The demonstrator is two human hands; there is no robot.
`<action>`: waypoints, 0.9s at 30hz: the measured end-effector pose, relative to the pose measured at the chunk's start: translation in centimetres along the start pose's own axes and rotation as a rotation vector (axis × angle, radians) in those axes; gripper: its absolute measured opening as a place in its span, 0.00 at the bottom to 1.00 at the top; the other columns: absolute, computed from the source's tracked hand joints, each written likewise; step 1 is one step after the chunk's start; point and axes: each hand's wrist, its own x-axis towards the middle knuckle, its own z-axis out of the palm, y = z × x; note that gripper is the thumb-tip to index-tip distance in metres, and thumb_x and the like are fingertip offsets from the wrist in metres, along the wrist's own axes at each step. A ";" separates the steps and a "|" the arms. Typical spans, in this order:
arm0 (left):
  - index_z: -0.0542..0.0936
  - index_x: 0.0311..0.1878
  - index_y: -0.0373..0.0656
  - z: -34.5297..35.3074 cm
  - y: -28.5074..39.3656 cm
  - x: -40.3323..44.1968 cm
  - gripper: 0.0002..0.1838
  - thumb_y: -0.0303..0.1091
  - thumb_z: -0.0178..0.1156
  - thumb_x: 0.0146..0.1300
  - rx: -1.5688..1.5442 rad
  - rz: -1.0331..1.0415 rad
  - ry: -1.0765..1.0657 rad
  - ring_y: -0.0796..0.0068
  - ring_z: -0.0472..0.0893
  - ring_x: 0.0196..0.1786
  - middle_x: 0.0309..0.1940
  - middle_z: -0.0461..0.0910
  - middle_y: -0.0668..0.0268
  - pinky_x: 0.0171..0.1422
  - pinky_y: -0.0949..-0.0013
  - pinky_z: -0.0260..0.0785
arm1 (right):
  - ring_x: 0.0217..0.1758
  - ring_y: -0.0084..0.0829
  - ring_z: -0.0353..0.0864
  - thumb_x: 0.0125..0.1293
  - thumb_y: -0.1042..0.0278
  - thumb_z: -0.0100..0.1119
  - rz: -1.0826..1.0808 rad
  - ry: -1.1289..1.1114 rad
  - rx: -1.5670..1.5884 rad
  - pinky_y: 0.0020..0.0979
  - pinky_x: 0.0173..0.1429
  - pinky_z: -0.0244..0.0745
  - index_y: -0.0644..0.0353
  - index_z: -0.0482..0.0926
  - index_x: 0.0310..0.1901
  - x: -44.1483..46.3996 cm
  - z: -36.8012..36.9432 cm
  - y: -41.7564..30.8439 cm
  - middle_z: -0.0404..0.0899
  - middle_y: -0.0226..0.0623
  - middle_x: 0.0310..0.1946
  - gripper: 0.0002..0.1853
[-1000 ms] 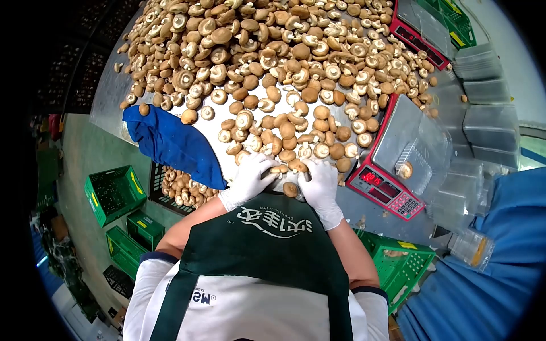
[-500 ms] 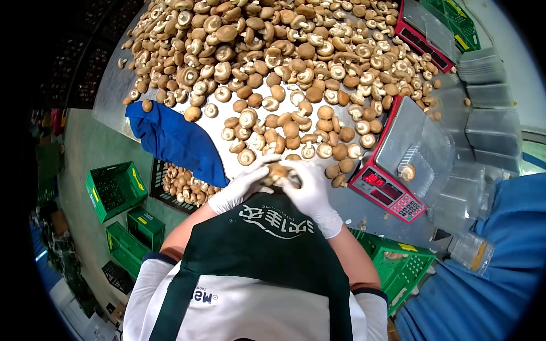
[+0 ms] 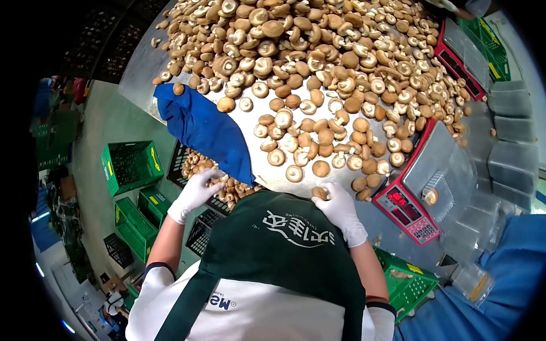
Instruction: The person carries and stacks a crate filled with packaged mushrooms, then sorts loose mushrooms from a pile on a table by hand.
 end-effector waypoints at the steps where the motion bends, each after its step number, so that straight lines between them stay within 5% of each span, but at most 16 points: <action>1: 0.81 0.49 0.38 0.5 1.0 0.9 0.15 0.37 0.63 0.63 -0.091 0.120 0.068 0.59 0.80 0.53 0.46 0.80 0.57 0.60 0.64 0.71 | 0.47 0.40 0.81 0.55 0.59 0.71 -0.050 0.029 0.034 0.35 0.51 0.76 0.59 0.80 0.51 0.1 -0.3 0.6 0.78 0.44 0.47 0.23; 4: 0.79 0.53 0.38 2.5 3.8 4.4 0.15 0.27 0.61 0.63 -0.178 0.336 0.271 0.64 0.79 0.55 0.49 0.79 0.58 0.61 0.66 0.70 | 0.52 0.36 0.78 0.57 0.67 0.67 -0.218 0.292 0.112 0.33 0.57 0.73 0.59 0.79 0.53 -0.1 -4.0 -1.8 0.78 0.42 0.48 0.21; 9: 0.78 0.52 0.41 5.7 5.8 10.3 0.16 0.29 0.61 0.59 -0.127 0.413 0.389 0.56 0.78 0.52 0.47 0.79 0.57 0.58 0.61 0.71 | 0.65 0.42 0.70 0.61 0.74 0.61 -0.185 0.783 -0.091 0.37 0.70 0.63 0.61 0.74 0.62 3.0 -8.8 0.7 0.72 0.45 0.61 0.25; 13: 0.75 0.55 0.44 7.3 6.0 10.4 0.21 0.28 0.62 0.55 -0.065 0.367 0.379 0.56 0.79 0.47 0.45 0.79 0.58 0.53 0.62 0.73 | 0.70 0.47 0.64 0.61 0.72 0.63 -0.162 0.732 -0.266 0.41 0.74 0.57 0.61 0.64 0.69 5.5 -7.7 2.4 0.67 0.50 0.65 0.34; 18: 0.75 0.56 0.45 9.5 5.9 7.8 0.23 0.24 0.64 0.55 -0.237 0.132 0.155 0.63 0.81 0.41 0.42 0.78 0.60 0.47 0.68 0.75 | 0.67 0.48 0.67 0.58 0.74 0.65 -0.416 0.793 -0.375 0.44 0.73 0.58 0.63 0.72 0.62 6.8 -7.4 -2.1 0.73 0.46 0.62 0.29; 20: 0.75 0.56 0.42 10.3 5.6 7.7 0.23 0.23 0.64 0.55 -0.266 0.224 0.252 0.63 0.81 0.41 0.43 0.78 0.58 0.47 0.68 0.75 | 0.65 0.48 0.70 0.56 0.75 0.64 -0.563 0.863 -0.488 0.45 0.71 0.60 0.62 0.76 0.58 7.9 -6.9 -5.7 0.76 0.46 0.58 0.25; 24: 0.75 0.55 0.40 10.4 5.7 7.6 0.21 0.23 0.63 0.56 -0.346 0.207 0.323 0.61 0.81 0.42 0.43 0.77 0.56 0.49 0.66 0.75 | 0.64 0.47 0.71 0.59 0.69 0.63 -0.877 0.499 -0.277 0.45 0.70 0.61 0.58 0.78 0.57 11.4 -2.8 -11.0 0.77 0.43 0.57 0.21; 27: 0.78 0.51 0.40 10.1 5.3 7.9 0.17 0.23 0.62 0.58 -0.297 0.268 0.461 0.57 0.79 0.45 0.44 0.78 0.56 0.52 0.63 0.73 | 0.64 0.47 0.70 0.60 0.64 0.64 -0.797 0.401 -0.483 0.46 0.72 0.56 0.57 0.78 0.56 13.3 -0.9 -11.5 0.78 0.42 0.55 0.21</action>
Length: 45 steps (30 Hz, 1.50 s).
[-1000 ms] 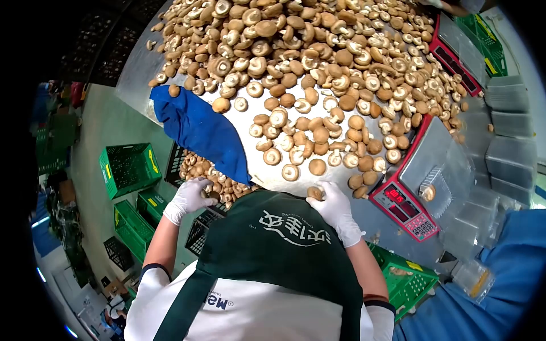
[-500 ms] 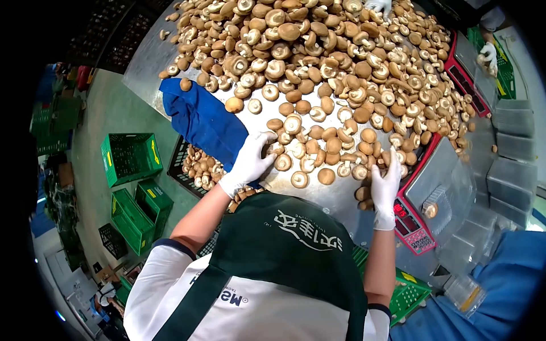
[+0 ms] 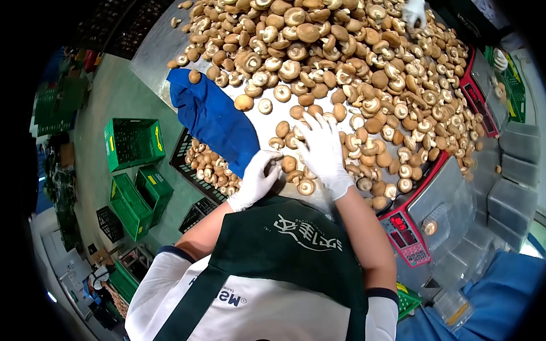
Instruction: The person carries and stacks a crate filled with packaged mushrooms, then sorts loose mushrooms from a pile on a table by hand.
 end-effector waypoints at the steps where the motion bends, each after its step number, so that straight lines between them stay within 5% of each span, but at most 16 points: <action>1: 0.79 0.50 0.41 -0.2 -0.4 0.3 0.16 0.23 0.62 0.57 0.007 0.013 0.050 0.57 0.77 0.48 0.44 0.78 0.57 0.54 0.62 0.71 | 0.63 0.47 0.70 0.60 0.64 0.64 0.042 -0.011 0.019 0.46 0.72 0.55 0.57 0.78 0.56 -0.3 0.3 1.1 0.78 0.41 0.54 0.21; 5: 0.80 0.52 0.44 -1.3 0.5 2.9 0.18 0.26 0.64 0.56 0.146 0.129 0.158 0.54 0.75 0.55 0.49 0.77 0.56 0.61 0.59 0.68 | 0.60 0.47 0.72 0.57 0.70 0.66 0.124 0.147 -0.026 0.46 0.67 0.63 0.58 0.79 0.52 -3.6 -1.2 4.0 0.79 0.41 0.50 0.19; 10: 0.75 0.61 0.49 0.9 0.0 6.8 0.27 0.34 0.64 0.56 0.395 0.274 -0.073 0.52 0.65 0.69 0.61 0.71 0.58 0.72 0.48 0.56 | 0.61 0.49 0.73 0.56 0.75 0.65 0.175 0.058 -0.013 0.45 0.68 0.64 0.62 0.79 0.50 -6.6 -4.0 4.8 0.79 0.45 0.51 0.18; 13: 0.76 0.60 0.47 2.0 -0.9 8.4 0.26 0.36 0.66 0.56 0.345 0.299 -0.148 0.53 0.68 0.66 0.56 0.75 0.58 0.71 0.49 0.58 | 0.64 0.48 0.72 0.56 0.75 0.65 0.245 0.055 0.082 0.42 0.70 0.63 0.62 0.79 0.53 -7.2 -5.5 4.2 0.79 0.45 0.54 0.20; 16: 0.79 0.54 0.40 1.2 0.0 8.5 0.23 0.38 0.68 0.57 0.023 0.188 -0.014 0.54 0.78 0.52 0.47 0.79 0.53 0.58 0.59 0.71 | 0.63 0.44 0.73 0.57 0.78 0.65 0.315 0.213 0.064 0.40 0.69 0.64 0.62 0.77 0.56 -8.4 -6.4 5.4 0.77 0.43 0.56 0.23; 19: 0.81 0.49 0.38 -0.9 2.6 8.1 0.16 0.41 0.58 0.69 -0.325 -0.223 -0.050 0.74 0.81 0.40 0.39 0.83 0.61 0.45 0.71 0.73 | 0.67 0.44 0.68 0.64 0.71 0.60 0.626 0.342 -0.029 0.42 0.73 0.59 0.62 0.74 0.61 -9.7 -6.3 7.6 0.74 0.45 0.60 0.23; 20: 0.81 0.47 0.36 -0.5 0.3 8.0 0.17 0.42 0.52 0.74 -0.275 -0.344 -0.054 0.79 0.80 0.40 0.39 0.84 0.61 0.44 0.73 0.72 | 0.69 0.44 0.65 0.66 0.67 0.59 0.668 0.331 -0.075 0.42 0.74 0.56 0.62 0.72 0.64 -10.2 -5.7 8.5 0.72 0.48 0.62 0.24; 23: 0.72 0.59 0.34 -0.4 -0.4 8.0 0.23 0.46 0.49 0.75 -1.134 -0.725 0.019 0.69 0.81 0.46 0.47 0.82 0.56 0.55 0.66 0.73 | 0.70 0.45 0.64 0.65 0.67 0.60 0.639 0.097 -0.270 0.43 0.73 0.57 0.63 0.70 0.65 -10.6 -4.2 8.2 0.70 0.50 0.64 0.27; 28: 0.69 0.63 0.37 -0.2 -2.0 6.6 0.25 0.47 0.46 0.74 -1.413 -0.701 -0.162 0.63 0.80 0.54 0.54 0.79 0.56 0.61 0.59 0.72 | 0.61 0.47 0.71 0.60 0.72 0.65 0.481 0.021 0.015 0.41 0.68 0.64 0.61 0.73 0.62 -9.6 -6.4 5.8 0.75 0.47 0.58 0.27; 33: 0.72 0.59 0.38 -1.5 -2.1 5.4 0.26 0.50 0.47 0.70 -1.507 -0.682 -0.238 0.62 0.80 0.53 0.52 0.79 0.56 0.60 0.59 0.73 | 0.40 0.41 0.80 0.56 0.75 0.66 0.182 0.273 0.031 0.37 0.47 0.74 0.60 0.84 0.39 -2.8 -7.2 4.6 0.83 0.40 0.35 0.08; 36: 0.73 0.57 0.38 -2.4 0.2 5.9 0.22 0.46 0.49 0.71 -1.534 -0.709 -0.317 0.62 0.81 0.51 0.49 0.80 0.56 0.57 0.61 0.75 | 0.41 0.41 0.79 0.56 0.72 0.63 0.106 0.215 0.204 0.38 0.49 0.74 0.57 0.83 0.49 0.9 -3.5 2.7 0.82 0.41 0.40 0.16; 38: 0.74 0.56 0.37 -1.9 0.7 6.0 0.19 0.42 0.50 0.71 -1.428 -0.722 -0.180 0.64 0.82 0.47 0.45 0.81 0.57 0.55 0.62 0.76 | 0.54 0.44 0.76 0.58 0.66 0.62 0.183 -0.058 -0.080 0.41 0.61 0.69 0.58 0.77 0.57 1.6 0.0 2.1 0.78 0.43 0.55 0.23; 39: 0.75 0.55 0.36 -1.7 0.8 6.3 0.18 0.40 0.51 0.71 -1.374 -0.726 -0.112 0.65 0.83 0.46 0.43 0.82 0.57 0.54 0.62 0.77 | 0.55 0.43 0.75 0.58 0.64 0.62 0.137 -0.109 -0.153 0.42 0.59 0.69 0.58 0.77 0.57 1.2 0.9 1.5 0.76 0.42 0.55 0.23; 41: 0.76 0.54 0.36 -1.8 0.5 7.4 0.17 0.38 0.54 0.70 -0.966 -0.613 -0.149 0.69 0.81 0.41 0.40 0.82 0.59 0.49 0.65 0.75 | 0.50 0.43 0.76 0.58 0.64 0.63 0.034 -0.077 -0.104 0.42 0.54 0.69 0.59 0.80 0.47 0.3 0.6 -0.5 0.79 0.42 0.47 0.15; 44: 0.79 0.52 0.39 -2.1 2.3 9.5 0.15 0.37 0.60 0.68 -0.393 -0.571 -0.161 0.76 0.78 0.33 0.33 0.81 0.63 0.42 0.71 0.72 | 0.44 0.38 0.75 0.59 0.63 0.62 0.049 -0.329 0.000 0.41 0.53 0.67 0.58 0.81 0.35 -1.4 -0.6 -1.1 0.79 0.38 0.36 0.08; 45: 0.79 0.52 0.40 -1.4 2.6 10.5 0.15 0.37 0.60 0.67 -0.230 -0.378 -0.083 0.77 0.78 0.33 0.33 0.81 0.64 0.41 0.72 0.72 | 0.42 0.39 0.76 0.58 0.64 0.62 0.057 -0.269 0.054 0.41 0.51 0.68 0.58 0.80 0.33 -1.4 -0.8 -0.7 0.78 0.38 0.33 0.07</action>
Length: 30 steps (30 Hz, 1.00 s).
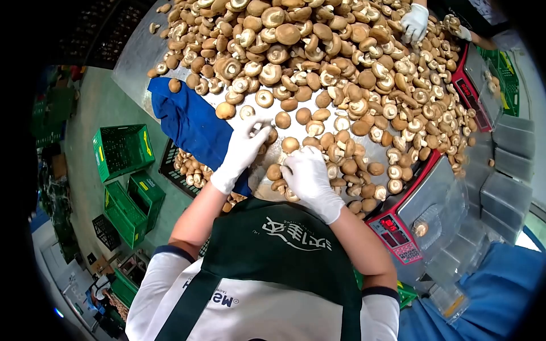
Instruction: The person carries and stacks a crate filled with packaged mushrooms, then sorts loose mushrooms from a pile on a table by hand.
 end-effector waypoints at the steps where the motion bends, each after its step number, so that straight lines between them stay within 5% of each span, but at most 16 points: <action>1: 0.79 0.53 0.41 0.8 0.4 1.2 0.15 0.36 0.61 0.66 0.156 0.199 0.083 0.78 0.78 0.33 0.32 0.81 0.64 0.41 0.72 0.72 | 0.40 0.39 0.76 0.58 0.65 0.63 0.001 0.061 0.056 0.41 0.49 0.68 0.58 0.79 0.30 0.0 -0.3 0.6 0.78 0.38 0.31 0.06; 2: 0.79 0.53 0.42 1.5 0.7 2.3 0.15 0.36 0.62 0.66 0.311 0.399 0.164 0.79 0.77 0.32 0.32 0.80 0.65 0.40 0.73 0.72 | 0.38 0.39 0.76 0.58 0.66 0.63 0.003 0.122 0.110 0.41 0.47 0.69 0.58 0.79 0.28 0.2 -0.7 1.1 0.77 0.37 0.29 0.07; 5: 0.78 0.54 0.42 4.0 -1.3 6.7 0.17 0.35 0.64 0.63 0.630 0.573 0.206 0.81 0.77 0.34 0.33 0.80 0.64 0.40 0.74 0.72 | 0.37 0.41 0.77 0.61 0.72 0.60 -0.148 0.539 0.010 0.41 0.43 0.70 0.60 0.80 0.35 3.8 -1.8 4.1 0.77 0.39 0.31 0.03; 8: 0.78 0.56 0.41 3.6 0.8 7.8 0.18 0.35 0.62 0.65 0.178 0.125 -0.169 0.80 0.78 0.38 0.38 0.81 0.65 0.44 0.74 0.72 | 0.48 0.48 0.79 0.65 0.73 0.50 0.123 0.409 0.165 0.43 0.55 0.73 0.58 0.81 0.49 8.2 -3.0 6.7 0.81 0.45 0.44 0.14; 9: 0.78 0.56 0.38 3.8 0.8 7.6 0.17 0.34 0.60 0.67 -0.245 -0.117 -0.240 0.80 0.78 0.42 0.40 0.81 0.68 0.48 0.75 0.71 | 0.50 0.48 0.78 0.65 0.73 0.50 0.147 0.400 0.151 0.43 0.56 0.73 0.57 0.80 0.51 9.1 -2.7 7.6 0.81 0.45 0.45 0.15; 14: 0.77 0.59 0.35 1.2 -0.2 4.8 0.19 0.36 0.58 0.69 -0.502 -0.121 -0.310 0.80 0.77 0.49 0.48 0.81 0.67 0.56 0.76 0.69 | 0.52 0.46 0.77 0.62 0.77 0.49 0.056 0.339 0.057 0.43 0.58 0.73 0.56 0.80 0.54 8.9 -1.5 8.5 0.79 0.43 0.51 0.19; 18: 0.76 0.58 0.33 -0.2 -0.6 1.3 0.21 0.38 0.58 0.70 -0.487 -0.171 -0.315 0.82 0.77 0.47 0.47 0.80 0.67 0.54 0.76 0.69 | 0.45 0.44 0.79 0.62 0.73 0.52 -0.097 0.187 0.084 0.42 0.51 0.74 0.53 0.84 0.44 4.6 -1.5 6.3 0.82 0.39 0.36 0.12; 20: 0.75 0.60 0.37 -0.1 -1.6 -0.1 0.18 0.34 0.58 0.71 -0.475 -0.160 -0.394 0.85 0.77 0.38 0.43 0.80 0.72 0.47 0.78 0.70 | 0.45 0.43 0.79 0.62 0.71 0.54 -0.018 0.088 0.076 0.42 0.50 0.74 0.53 0.84 0.43 5.0 -2.0 6.4 0.83 0.39 0.36 0.11; 23: 0.77 0.60 0.40 0.5 -2.9 -1.8 0.16 0.29 0.58 0.71 -0.398 -0.209 -0.483 0.87 0.77 0.39 0.41 0.79 0.73 0.44 0.80 0.70 | 0.50 0.43 0.78 0.62 0.66 0.58 0.187 0.121 0.056 0.43 0.55 0.73 0.54 0.81 0.47 8.4 -3.6 5.5 0.81 0.40 0.45 0.12; 26: 0.78 0.59 0.41 1.0 -1.9 -1.8 0.15 0.30 0.57 0.71 -0.273 -0.134 -0.418 0.88 0.76 0.36 0.38 0.80 0.74 0.42 0.79 0.70 | 0.55 0.43 0.77 0.59 0.66 0.63 0.087 0.407 0.018 0.39 0.60 0.73 0.55 0.80 0.53 12.0 -3.0 5.3 0.78 0.41 0.53 0.19; 28: 0.79 0.58 0.43 -0.1 1.3 -1.0 0.16 0.34 0.59 0.68 0.058 -0.064 -0.255 0.86 0.76 0.34 0.35 0.81 0.69 0.40 0.76 0.71 | 0.55 0.44 0.75 0.55 0.68 0.67 0.075 0.351 -0.069 0.40 0.59 0.73 0.57 0.81 0.48 12.0 -1.5 6.7 0.78 0.39 0.52 0.17; 30: 0.80 0.53 0.46 -0.1 1.6 0.8 0.16 0.39 0.61 0.64 0.320 0.177 0.065 0.68 0.80 0.34 0.36 0.80 0.60 0.40 0.67 0.72 | 0.54 0.44 0.75 0.54 0.70 0.67 0.132 0.286 -0.035 0.40 0.57 0.73 0.57 0.80 0.43 10.8 -1.1 6.9 0.78 0.39 0.47 0.14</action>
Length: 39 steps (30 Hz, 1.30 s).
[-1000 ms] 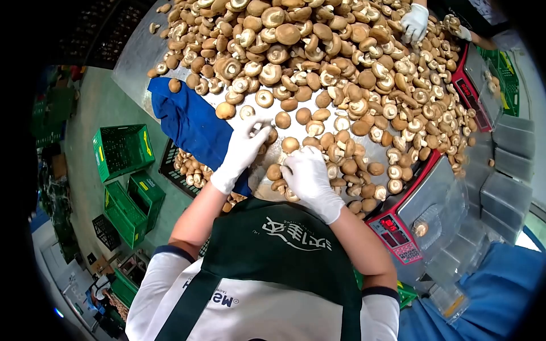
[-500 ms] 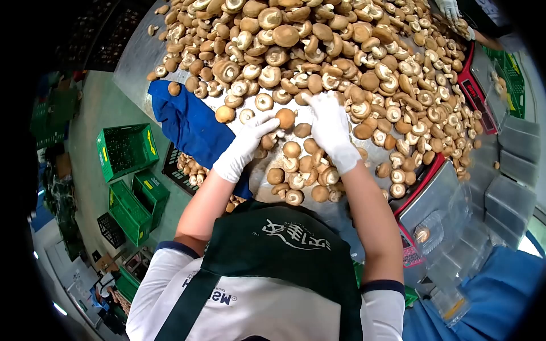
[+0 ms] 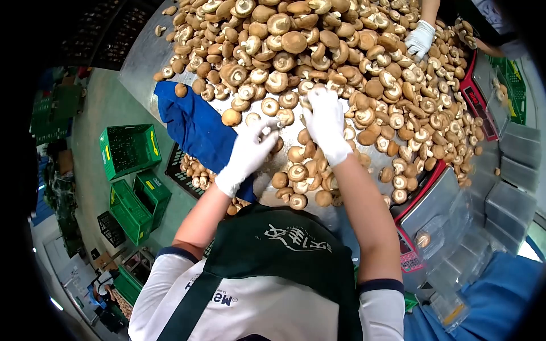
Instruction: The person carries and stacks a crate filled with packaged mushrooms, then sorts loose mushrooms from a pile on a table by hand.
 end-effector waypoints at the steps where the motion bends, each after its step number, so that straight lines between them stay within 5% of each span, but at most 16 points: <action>1: 0.80 0.53 0.46 -0.1 0.0 1.2 0.15 0.38 0.61 0.63 0.081 0.099 0.072 0.64 0.81 0.37 0.40 0.80 0.61 0.41 0.66 0.73 | 0.50 0.45 0.74 0.57 0.70 0.66 -0.040 0.005 -0.020 0.43 0.53 0.72 0.58 0.79 0.40 -1.1 0.2 0.4 0.77 0.40 0.45 0.10; 2: 0.80 0.52 0.47 -0.1 0.0 2.5 0.15 0.37 0.61 0.63 0.161 0.198 0.141 0.61 0.82 0.39 0.45 0.80 0.61 0.43 0.65 0.74 | 0.44 0.46 0.75 0.57 0.71 0.65 0.028 0.083 0.280 0.43 0.52 0.72 0.59 0.78 0.38 -2.4 0.6 0.5 0.77 0.42 0.40 0.08; 4: 0.79 0.54 0.48 1.0 -0.4 4.9 0.17 0.36 0.60 0.62 0.251 0.358 0.199 0.57 0.82 0.45 0.50 0.79 0.61 0.47 0.62 0.75 | 0.42 0.46 0.76 0.58 0.74 0.63 0.079 0.145 0.301 0.42 0.50 0.72 0.61 0.77 0.37 -4.6 -0.2 1.2 0.77 0.44 0.37 0.07; 6: 0.77 0.56 0.47 1.9 -0.1 6.7 0.18 0.38 0.57 0.63 0.403 0.361 0.043 0.55 0.82 0.46 0.53 0.78 0.58 0.48 0.58 0.76 | 0.45 0.43 0.77 0.59 0.76 0.62 0.094 0.149 0.341 0.37 0.51 0.72 0.63 0.77 0.38 -6.0 -0.5 2.2 0.78 0.43 0.40 0.06; 10: 0.77 0.46 0.44 3.7 0.8 8.7 0.10 0.34 0.56 0.62 0.503 0.315 0.034 0.50 0.80 0.41 0.43 0.76 0.55 0.43 0.53 0.75 | 0.44 0.46 0.77 0.58 0.78 0.60 0.085 0.202 0.414 0.40 0.50 0.72 0.63 0.77 0.37 -7.6 -1.8 2.0 0.77 0.45 0.38 0.05; 14: 0.78 0.45 0.45 2.7 0.3 8.0 0.10 0.36 0.60 0.62 0.191 0.288 0.120 0.61 0.81 0.41 0.41 0.79 0.61 0.48 0.64 0.74 | 0.46 0.44 0.79 0.62 0.77 0.58 0.141 0.218 0.498 0.39 0.52 0.73 0.63 0.78 0.39 -7.7 -3.0 2.2 0.79 0.44 0.40 0.04; 16: 0.78 0.49 0.43 1.8 0.5 6.6 0.12 0.37 0.60 0.66 -0.160 0.074 0.063 0.70 0.80 0.42 0.41 0.80 0.65 0.48 0.68 0.72 | 0.47 0.44 0.79 0.64 0.76 0.56 0.163 0.293 0.446 0.40 0.54 0.72 0.62 0.80 0.42 -6.5 -3.7 2.6 0.80 0.43 0.40 0.07; 21: 0.74 0.62 0.38 0.8 -3.2 3.8 0.19 0.36 0.53 0.72 -1.016 -0.166 -0.178 0.74 0.76 0.59 0.58 0.76 0.65 0.64 0.71 0.68 | 0.54 0.43 0.77 0.64 0.71 0.56 0.012 0.192 0.068 0.40 0.59 0.72 0.58 0.80 0.53 -0.9 -4.8 1.8 0.80 0.42 0.51 0.16; 22: 0.74 0.60 0.36 -0.2 -0.6 2.5 0.19 0.38 0.52 0.73 -1.191 -0.254 -0.172 0.73 0.80 0.43 0.50 0.79 0.59 0.41 0.74 0.75 | 0.55 0.43 0.76 0.62 0.70 0.57 -0.034 0.174 -0.025 0.40 0.59 0.72 0.57 0.79 0.55 -0.3 -3.8 2.0 0.79 0.41 0.54 0.19; 24: 0.70 0.63 0.36 -0.1 -4.1 1.6 0.22 0.42 0.50 0.74 -1.449 -0.509 -0.226 0.68 0.82 0.44 0.52 0.79 0.55 0.38 0.70 0.78 | 0.56 0.45 0.75 0.58 0.69 0.61 -0.145 0.169 -0.206 0.42 0.59 0.72 0.59 0.73 0.62 -0.9 -1.4 2.6 0.74 0.42 0.59 0.27; 27: 0.70 0.60 0.37 -1.0 -3.2 -0.2 0.21 0.44 0.48 0.75 -1.523 -0.674 -0.151 0.65 0.83 0.42 0.50 0.79 0.55 0.37 0.68 0.79 | 0.54 0.44 0.76 0.57 0.68 0.62 -0.094 0.037 -0.140 0.42 0.58 0.72 0.60 0.77 0.57 -2.6 -2.0 1.8 0.77 0.40 0.56 0.23; 30: 0.70 0.62 0.37 -1.0 -6.9 -1.9 0.24 0.46 0.49 0.74 -1.617 -0.570 -0.239 0.64 0.82 0.43 0.51 0.79 0.55 0.46 0.64 0.80 | 0.53 0.42 0.76 0.59 0.65 0.61 -0.058 -0.225 -0.194 0.42 0.57 0.70 0.57 0.82 0.48 -3.9 -4.5 1.5 0.77 0.38 0.55 0.16; 32: 0.71 0.60 0.35 -1.8 -6.5 -2.5 0.22 0.43 0.52 0.73 -1.536 -0.615 -0.248 0.63 0.82 0.43 0.50 0.79 0.55 0.48 0.64 0.79 | 0.44 0.42 0.79 0.61 0.64 0.60 -0.032 -0.117 -0.132 0.43 0.49 0.72 0.56 0.85 0.38 -2.9 -4.9 1.2 0.82 0.37 0.38 0.09; 34: 0.73 0.57 0.36 -1.9 -5.1 -3.0 0.19 0.41 0.52 0.72 -1.489 -0.645 -0.208 0.65 0.83 0.41 0.46 0.81 0.56 0.45 0.65 0.79 | 0.41 0.41 0.79 0.62 0.64 0.60 -0.101 0.075 -0.157 0.43 0.45 0.72 0.55 0.84 0.36 -0.8 -4.7 -0.1 0.81 0.37 0.33 0.07; 36: 0.72 0.59 0.36 -1.6 -5.4 -3.0 0.20 0.39 0.52 0.72 -1.478 -0.635 -0.265 0.65 0.83 0.44 0.48 0.80 0.57 0.47 0.66 0.77 | 0.40 0.40 0.78 0.63 0.65 0.58 -0.222 0.183 -0.144 0.41 0.43 0.70 0.56 0.81 0.38 1.5 -2.4 0.0 0.79 0.38 0.34 0.07; 39: 0.70 0.63 0.35 -1.2 -4.9 -3.1 0.23 0.40 0.52 0.71 -1.489 -0.633 -0.318 0.64 0.81 0.51 0.54 0.78 0.57 0.52 0.62 0.75 | 0.41 0.42 0.80 0.56 0.65 0.63 -0.109 0.018 -0.376 0.42 0.44 0.74 0.56 0.82 0.38 3.3 1.2 0.8 0.80 0.42 0.34 0.09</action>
